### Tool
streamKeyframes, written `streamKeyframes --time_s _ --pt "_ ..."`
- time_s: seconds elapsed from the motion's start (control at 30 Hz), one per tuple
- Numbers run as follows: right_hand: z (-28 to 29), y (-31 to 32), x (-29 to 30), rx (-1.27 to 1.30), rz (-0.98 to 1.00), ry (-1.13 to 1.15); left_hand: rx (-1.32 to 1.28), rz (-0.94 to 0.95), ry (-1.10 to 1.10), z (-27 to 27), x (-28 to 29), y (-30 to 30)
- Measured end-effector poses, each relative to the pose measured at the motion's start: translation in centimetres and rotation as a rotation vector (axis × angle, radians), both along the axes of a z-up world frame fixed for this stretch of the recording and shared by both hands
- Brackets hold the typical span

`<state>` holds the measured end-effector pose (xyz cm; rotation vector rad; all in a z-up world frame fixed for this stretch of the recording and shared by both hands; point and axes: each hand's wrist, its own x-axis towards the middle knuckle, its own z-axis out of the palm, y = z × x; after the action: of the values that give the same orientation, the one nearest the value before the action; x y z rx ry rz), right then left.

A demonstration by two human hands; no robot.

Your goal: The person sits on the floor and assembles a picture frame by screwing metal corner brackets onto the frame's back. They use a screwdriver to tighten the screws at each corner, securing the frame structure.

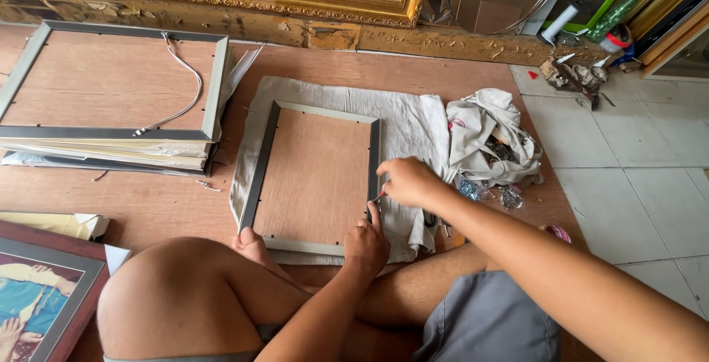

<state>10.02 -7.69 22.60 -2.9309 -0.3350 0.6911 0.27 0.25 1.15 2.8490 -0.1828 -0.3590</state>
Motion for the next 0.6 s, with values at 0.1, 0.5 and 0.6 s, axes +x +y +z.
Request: streamKeyframes --time_s 0.1,0.5,0.6 --pt "-0.8 -2.7 2.9 -0.030 -0.028 0.102 -0.009 -0.023 -0.025 -0.7 0.1 0.3" --pt "-1.8 -6.4 1.4 -0.251 1.043 -0.445 -0.023 0.004 -0.011 -2.7 1.3 0.3" --pt "-2.9 -6.2 2.0 -0.130 1.080 -0.439 -0.067 0.010 0.004 -0.5 0.9 0.4"
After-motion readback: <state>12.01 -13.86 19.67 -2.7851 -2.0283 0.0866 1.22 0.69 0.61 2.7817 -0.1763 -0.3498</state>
